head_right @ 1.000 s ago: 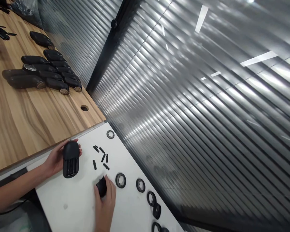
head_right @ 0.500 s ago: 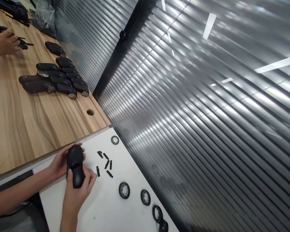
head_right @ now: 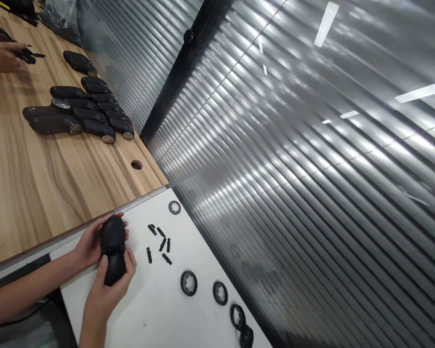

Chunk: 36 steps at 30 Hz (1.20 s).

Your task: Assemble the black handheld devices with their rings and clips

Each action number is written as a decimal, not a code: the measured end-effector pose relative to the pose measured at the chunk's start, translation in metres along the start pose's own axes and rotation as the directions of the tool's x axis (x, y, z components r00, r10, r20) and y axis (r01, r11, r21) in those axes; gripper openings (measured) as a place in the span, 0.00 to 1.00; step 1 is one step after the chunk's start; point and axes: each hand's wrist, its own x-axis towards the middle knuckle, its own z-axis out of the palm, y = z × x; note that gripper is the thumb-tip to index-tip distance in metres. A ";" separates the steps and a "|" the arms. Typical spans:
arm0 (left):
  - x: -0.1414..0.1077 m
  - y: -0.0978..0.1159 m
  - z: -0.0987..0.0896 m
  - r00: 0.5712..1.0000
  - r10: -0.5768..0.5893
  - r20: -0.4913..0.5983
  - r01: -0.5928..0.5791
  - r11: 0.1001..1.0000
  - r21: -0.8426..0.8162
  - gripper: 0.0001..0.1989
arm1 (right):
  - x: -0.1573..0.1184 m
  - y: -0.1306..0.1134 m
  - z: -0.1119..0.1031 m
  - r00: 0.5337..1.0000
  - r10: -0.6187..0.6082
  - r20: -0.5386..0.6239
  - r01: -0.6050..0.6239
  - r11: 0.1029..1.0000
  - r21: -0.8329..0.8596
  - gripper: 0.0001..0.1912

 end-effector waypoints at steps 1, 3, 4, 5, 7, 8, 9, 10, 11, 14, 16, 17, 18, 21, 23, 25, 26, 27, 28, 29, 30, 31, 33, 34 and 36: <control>0.000 0.000 0.000 1.000 0.007 0.001 -0.007 1.000 0.008 0.09 | 0.001 0.001 0.000 1.000 0.013 -0.008 -0.013 1.000 -0.005 0.20; 0.000 -0.001 -0.001 1.000 0.009 0.018 -0.010 1.000 0.029 0.10 | 0.002 0.003 0.000 1.000 0.028 0.003 -0.028 0.999 -0.015 0.19; 0.000 -0.001 -0.001 1.000 0.006 0.026 -0.007 0.999 0.036 0.10 | 0.002 0.004 0.000 1.000 0.024 0.018 -0.024 1.000 -0.013 0.19; 0.000 -0.002 -0.001 1.000 -0.001 0.027 0.000 0.999 0.036 0.10 | 0.002 0.004 0.000 0.999 0.013 0.035 -0.013 1.000 -0.006 0.19; 0.000 -0.002 -0.001 1.000 -0.015 0.016 0.015 1.000 0.025 0.09 | 0.002 0.004 0.000 0.998 -0.018 0.053 0.018 1.000 0.011 0.19; 0.000 -0.001 -0.001 1.000 -0.020 0.008 0.020 1.000 0.017 0.09 | 0.002 0.003 0.000 0.998 -0.032 0.052 0.031 0.999 0.016 0.19; 0.000 -0.001 -0.001 1.000 -0.023 0.003 0.023 1.000 0.010 0.09 | 0.001 0.003 0.000 0.998 -0.043 0.049 0.042 0.999 0.018 0.19; 0.001 -0.001 -0.001 1.000 -0.023 0.001 0.023 1.000 0.004 0.09 | 0.001 0.002 0.000 0.998 -0.051 0.044 0.050 0.999 0.020 0.18; 0.001 -0.001 0.000 1.000 -0.021 0.001 0.021 1.000 0.000 0.09 | 0.000 0.002 0.000 0.998 -0.056 0.037 0.056 0.998 0.023 0.18; 0.000 -0.001 -0.001 1.000 -0.016 0.004 0.016 1.000 -0.009 0.09 | -0.002 0.001 -0.001 0.997 -0.063 0.040 0.062 0.997 0.035 0.19; 0.000 -0.001 -0.001 1.000 -0.021 0.013 0.021 1.000 -0.012 0.09 | -0.003 0.001 -0.001 0.996 -0.070 0.057 0.067 0.997 0.041 0.19; 0.000 -0.001 -0.002 1.000 -0.025 0.019 0.025 1.000 -0.012 0.09 | -0.002 0.001 -0.001 0.995 -0.071 0.066 0.068 0.997 0.045 0.19; 0.000 -0.001 -0.003 0.999 -0.027 0.028 0.028 1.000 -0.012 0.09 | -0.002 0.000 0.000 0.995 -0.073 0.075 0.070 0.996 0.049 0.19; 0.001 -0.002 -0.004 0.998 -0.033 0.058 0.034 0.999 -0.008 0.08 | -0.001 -0.002 0.003 0.995 -0.042 0.093 0.037 0.998 0.055 0.18; 0.001 -0.002 -0.005 0.997 -0.039 0.071 0.039 0.999 0.002 0.08 | 0.000 -0.003 0.005 0.995 -0.003 0.101 -0.002 0.999 0.046 0.19; 0.001 -0.003 -0.005 0.997 -0.038 0.067 0.037 0.999 0.018 0.08 | 0.001 -0.002 0.006 0.994 0.013 0.109 -0.016 0.999 0.029 0.20; 0.001 -0.003 -0.005 0.997 -0.034 0.063 0.032 0.999 0.026 0.09 | 0.001 -0.001 0.006 0.993 0.013 0.113 -0.015 1.000 0.019 0.20; 0.001 -0.004 -0.005 0.998 -0.029 0.063 0.026 0.999 0.035 0.10 | 0.002 -0.001 0.005 0.993 0.013 0.118 -0.014 1.000 0.011 0.20; 0.001 -0.004 -0.006 0.997 -0.026 0.069 0.023 0.999 0.045 0.11 | 0.003 -0.001 0.005 0.993 0.020 0.119 -0.020 1.000 0.003 0.20; 0.001 -0.004 -0.006 0.997 -0.026 0.079 0.022 0.998 0.057 0.12 | 0.003 0.000 0.004 0.993 0.032 0.117 -0.032 0.999 -0.005 0.20; 0.001 -0.004 -0.007 0.995 -0.030 0.091 0.024 0.997 0.070 0.12 | 0.004 -0.001 0.004 0.992 0.047 0.117 -0.046 0.999 -0.015 0.20; 0.002 -0.004 -0.008 0.994 -0.040 0.101 0.031 0.996 0.084 0.13 | 0.004 -0.001 0.003 0.992 0.060 0.115 -0.057 0.998 -0.024 0.20; 0.002 -0.004 -0.010 0.992 -0.067 0.107 0.055 0.992 0.110 0.14 | 0.005 -0.002 0.002 0.993 0.076 0.094 -0.073 0.997 -0.037 0.21; 0.003 -0.004 -0.010 0.991 -0.078 0.107 0.065 0.990 0.122 0.15 | 0.005 -0.001 0.002 0.993 0.085 0.078 -0.082 0.996 -0.039 0.22; 0.003 -0.004 -0.010 0.989 -0.089 0.118 0.070 0.985 0.155 0.17 | 0.006 0.000 0.001 0.993 0.105 0.049 -0.104 0.994 -0.030 0.23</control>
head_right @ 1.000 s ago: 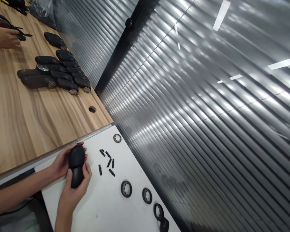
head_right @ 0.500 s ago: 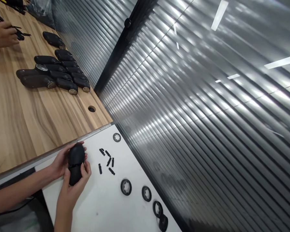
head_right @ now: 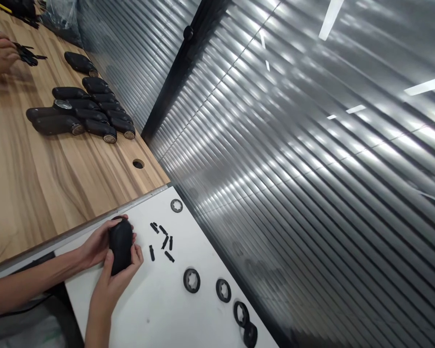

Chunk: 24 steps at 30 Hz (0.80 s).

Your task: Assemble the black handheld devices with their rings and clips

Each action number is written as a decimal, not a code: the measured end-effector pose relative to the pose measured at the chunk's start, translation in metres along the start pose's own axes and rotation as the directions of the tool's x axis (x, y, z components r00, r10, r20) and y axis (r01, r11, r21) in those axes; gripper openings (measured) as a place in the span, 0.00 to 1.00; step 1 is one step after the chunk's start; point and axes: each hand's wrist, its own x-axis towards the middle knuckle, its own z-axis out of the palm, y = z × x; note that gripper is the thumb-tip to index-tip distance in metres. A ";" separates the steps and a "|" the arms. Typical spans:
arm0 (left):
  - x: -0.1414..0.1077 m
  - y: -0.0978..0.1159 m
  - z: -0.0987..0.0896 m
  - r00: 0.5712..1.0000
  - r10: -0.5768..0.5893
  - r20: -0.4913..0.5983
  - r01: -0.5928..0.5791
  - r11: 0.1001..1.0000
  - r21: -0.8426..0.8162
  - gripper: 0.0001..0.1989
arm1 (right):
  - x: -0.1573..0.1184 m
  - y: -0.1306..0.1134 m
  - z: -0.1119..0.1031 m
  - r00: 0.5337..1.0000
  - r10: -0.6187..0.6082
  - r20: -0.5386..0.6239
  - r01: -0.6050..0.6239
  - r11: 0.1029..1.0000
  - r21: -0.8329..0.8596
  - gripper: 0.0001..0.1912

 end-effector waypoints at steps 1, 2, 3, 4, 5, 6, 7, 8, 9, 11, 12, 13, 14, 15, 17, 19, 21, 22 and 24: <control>0.000 0.000 0.001 1.000 0.003 0.012 -0.003 1.000 0.024 0.18 | 0.001 0.001 -0.001 1.000 0.014 -0.012 -0.014 1.000 0.011 0.24; -0.001 -0.001 0.002 1.000 0.005 0.026 -0.007 0.998 0.057 0.19 | 0.002 0.002 -0.001 0.999 0.033 -0.004 -0.032 0.999 0.022 0.24; -0.001 -0.001 0.004 0.999 0.006 0.038 -0.010 0.995 0.098 0.20 | 0.003 0.003 -0.001 0.999 0.053 0.002 -0.053 0.998 0.032 0.24; -0.002 -0.002 0.005 0.999 0.003 0.041 -0.009 0.990 0.143 0.22 | 0.004 0.003 -0.002 0.997 0.071 0.003 -0.071 0.997 0.043 0.24; -0.004 -0.003 0.007 1.000 0.002 0.031 -0.008 0.982 0.187 0.24 | 0.004 0.003 -0.002 0.996 0.084 -0.002 -0.083 0.995 0.053 0.25; -0.005 -0.003 0.008 1.000 0.011 0.011 -0.013 0.975 0.224 0.27 | 0.004 0.002 -0.001 0.996 0.091 -0.006 -0.091 0.994 0.064 0.27; -0.007 -0.004 0.008 0.999 0.031 -0.011 -0.027 0.968 0.250 0.30 | 0.004 0.000 -0.001 0.995 0.095 -0.010 -0.094 0.993 0.077 0.29; -0.009 -0.004 0.007 0.998 0.058 -0.025 -0.049 0.963 0.266 0.32 | 0.004 -0.002 -0.001 0.995 0.101 -0.012 -0.099 0.991 0.095 0.30; -0.010 -0.005 0.005 0.997 0.077 -0.024 -0.068 0.958 0.280 0.35 | 0.003 -0.005 -0.001 0.994 0.112 -0.010 -0.110 0.987 0.117 0.31; -0.013 -0.007 0.001 0.994 0.109 0.006 -0.105 0.938 0.331 0.39 | 0.000 -0.009 -0.003 0.988 0.154 0.017 -0.154 0.972 0.178 0.30; -0.014 -0.009 -0.002 0.993 0.119 0.028 -0.121 0.915 0.385 0.41 | -0.001 -0.011 -0.005 0.983 0.184 0.018 -0.184 0.960 0.211 0.29; -0.015 -0.012 -0.004 0.988 0.144 0.049 -0.151 0.877 0.455 0.42 | -0.003 -0.011 -0.008 0.974 0.228 -0.003 -0.221 0.945 0.241 0.28; -0.015 -0.015 -0.006 0.982 0.173 0.071 -0.184 0.829 0.528 0.43 | -0.004 -0.010 -0.011 0.957 0.287 -0.043 -0.266 0.926 0.267 0.28; -0.016 -0.019 -0.007 0.977 0.197 0.087 -0.210 0.777 0.593 0.43 | -0.006 -0.009 -0.015 0.929 0.356 -0.095 -0.316 0.903 0.291 0.27; -0.017 -0.028 -0.008 0.976 0.191 0.102 -0.208 0.693 0.691 0.39 | -0.009 -0.004 -0.022 0.855 0.486 -0.180 -0.410 0.847 0.338 0.27; -0.017 -0.035 -0.008 0.987 0.130 0.098 -0.160 0.657 0.737 0.34 | -0.011 0.002 -0.029 0.815 0.545 -0.199 -0.452 0.811 0.371 0.28; -0.017 -0.039 -0.008 0.992 0.078 0.102 -0.128 0.643 0.755 0.29 | -0.012 0.007 -0.033 0.818 0.540 -0.198 -0.446 0.812 0.377 0.28; -0.016 -0.040 -0.008 0.991 0.070 0.112 -0.130 0.643 0.754 0.27 | -0.012 0.009 -0.035 0.820 0.536 -0.201 -0.441 0.816 0.374 0.29; -0.016 -0.040 -0.009 0.987 0.088 0.133 -0.157 0.662 0.733 0.25 | -0.009 0.010 -0.038 0.830 0.526 -0.186 -0.439 0.821 0.364 0.30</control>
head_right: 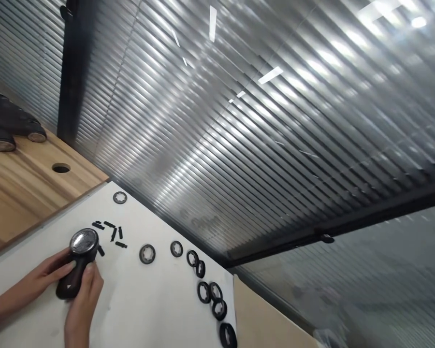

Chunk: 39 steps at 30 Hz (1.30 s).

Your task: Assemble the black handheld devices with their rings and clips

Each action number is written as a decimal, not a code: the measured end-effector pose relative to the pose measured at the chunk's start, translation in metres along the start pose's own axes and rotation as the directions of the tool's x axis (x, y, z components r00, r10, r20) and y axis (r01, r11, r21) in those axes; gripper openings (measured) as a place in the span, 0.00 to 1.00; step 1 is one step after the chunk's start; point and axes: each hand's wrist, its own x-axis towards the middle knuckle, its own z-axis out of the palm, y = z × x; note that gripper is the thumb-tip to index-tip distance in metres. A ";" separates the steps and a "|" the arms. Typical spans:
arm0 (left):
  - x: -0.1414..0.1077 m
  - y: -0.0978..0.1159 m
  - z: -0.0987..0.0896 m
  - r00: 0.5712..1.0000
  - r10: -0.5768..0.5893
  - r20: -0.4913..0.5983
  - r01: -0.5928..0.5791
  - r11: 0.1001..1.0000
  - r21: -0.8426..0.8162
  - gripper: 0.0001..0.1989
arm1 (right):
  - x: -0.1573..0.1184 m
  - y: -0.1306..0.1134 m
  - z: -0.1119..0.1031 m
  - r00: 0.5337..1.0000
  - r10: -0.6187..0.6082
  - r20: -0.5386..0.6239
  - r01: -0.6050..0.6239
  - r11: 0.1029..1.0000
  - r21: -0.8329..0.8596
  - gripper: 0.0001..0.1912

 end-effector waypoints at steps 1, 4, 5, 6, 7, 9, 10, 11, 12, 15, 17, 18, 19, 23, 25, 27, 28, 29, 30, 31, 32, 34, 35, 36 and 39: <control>0.000 0.000 0.000 1.000 0.021 -0.007 -0.021 1.000 -0.020 0.25 | 0.002 -0.002 0.000 0.999 -0.002 0.048 0.002 1.000 -0.003 0.31; 0.002 0.004 -0.002 0.997 0.076 -0.019 -0.077 0.996 -0.047 0.22 | 0.008 -0.015 0.003 0.965 -0.022 0.261 0.013 0.999 0.036 0.31; 0.003 0.005 -0.003 0.996 0.084 -0.007 -0.085 0.996 -0.036 0.21 | 0.009 -0.020 0.005 0.949 -0.023 0.314 0.005 0.998 0.061 0.31; 0.005 0.007 -0.004 0.996 0.092 0.011 -0.091 0.996 -0.021 0.19 | 0.009 -0.025 0.006 0.937 -0.010 0.349 -0.019 0.997 0.078 0.30; 0.007 0.008 -0.006 0.995 0.099 0.029 -0.098 0.995 -0.008 0.19 | 0.009 -0.029 0.008 0.931 0.013 0.365 -0.046 0.996 0.082 0.31; 0.010 0.009 -0.009 0.993 0.091 0.070 -0.091 0.996 0.005 0.20 | 0.008 -0.036 0.009 0.925 0.039 0.377 -0.064 0.997 0.054 0.31; 0.011 0.008 -0.010 0.993 0.077 0.089 -0.077 0.997 -0.001 0.21 | 0.008 -0.038 0.009 0.921 0.037 0.387 -0.051 0.998 0.028 0.31; 0.012 0.007 -0.012 0.993 0.061 0.102 -0.060 0.998 -0.015 0.22 | 0.007 -0.040 0.008 0.917 0.028 0.398 -0.032 0.999 0.003 0.31; 0.013 0.006 -0.013 0.992 0.046 0.114 -0.043 0.998 -0.035 0.24 | 0.008 -0.041 0.007 0.911 0.020 0.411 -0.014 1.000 -0.017 0.31; 0.012 0.006 -0.013 0.993 0.055 0.102 -0.043 0.993 -0.113 0.26 | 0.011 -0.041 0.003 0.898 0.018 0.439 -0.005 1.000 -0.031 0.32; 0.011 0.008 -0.012 0.993 0.074 0.094 -0.061 0.989 -0.132 0.28 | 0.014 -0.040 0.001 0.897 -0.005 0.442 0.011 1.000 -0.013 0.32; 0.011 0.010 -0.011 0.992 0.077 0.104 -0.064 0.990 -0.127 0.30 | 0.016 -0.039 0.000 0.888 -0.014 0.459 0.019 1.000 -0.006 0.31; 0.011 0.013 -0.010 0.990 0.082 0.116 -0.068 0.991 -0.115 0.32 | 0.017 -0.038 0.000 0.874 -0.017 0.486 0.022 1.000 -0.005 0.31; 0.011 0.014 -0.010 0.982 0.136 0.131 -0.129 0.990 -0.061 0.38 | 0.016 -0.033 0.003 0.883 -0.008 0.469 0.016 1.000 -0.013 0.30; 0.006 0.007 -0.011 0.977 0.198 0.078 -0.197 0.980 -0.018 0.40 | 0.014 -0.031 0.006 0.932 -0.026 0.362 0.037 0.999 -0.025 0.29; -0.002 -0.005 -0.010 0.955 0.295 0.028 -0.296 0.953 0.056 0.40 | 0.013 -0.029 0.008 0.964 -0.072 0.257 0.073 0.997 0.003 0.29; -0.008 -0.011 -0.008 0.935 0.352 0.039 -0.354 0.931 0.094 0.38 | 0.014 -0.029 0.009 0.974 -0.082 0.211 0.076 0.996 0.037 0.29; -0.014 -0.016 -0.006 0.912 0.404 0.070 -0.410 0.904 0.122 0.35 | 0.014 -0.030 0.009 0.983 -0.076 0.170 0.062 0.995 0.084 0.30; -0.020 -0.019 -0.003 0.888 0.443 0.121 -0.457 0.879 0.136 0.32 | 0.014 -0.032 0.009 0.989 -0.052 0.136 0.033 0.990 0.138 0.29; -0.026 -0.021 0.001 0.865 0.469 0.180 -0.494 0.858 0.140 0.30 | 0.013 -0.035 0.008 0.994 -0.010 0.113 -0.012 0.981 0.193 0.29; -0.031 -0.022 0.003 0.838 0.489 0.241 -0.530 0.836 0.144 0.31 | 0.012 -0.039 0.007 0.994 0.044 0.102 -0.069 0.965 0.252 0.28; -0.038 -0.018 0.007 0.770 0.527 0.359 -0.608 0.777 0.162 0.38 | 0.007 -0.052 0.006 0.979 0.169 0.115 -0.201 0.901 0.385 0.26; -0.039 -0.015 0.007 0.726 0.542 0.423 -0.653 0.736 0.178 0.42 | 0.004 -0.059 0.005 0.962 0.233 0.140 -0.272 0.853 0.446 0.25; -0.039 -0.013 0.006 0.684 0.546 0.484 -0.693 0.693 0.197 0.45 | 0.001 -0.066 0.005 0.938 0.300 0.173 -0.346 0.800 0.490 0.25; -0.036 -0.012 0.002 0.603 0.536 0.591 -0.763 0.604 0.231 0.48 | -0.003 -0.076 0.003 0.858 0.470 0.207 -0.500 0.670 0.549 0.23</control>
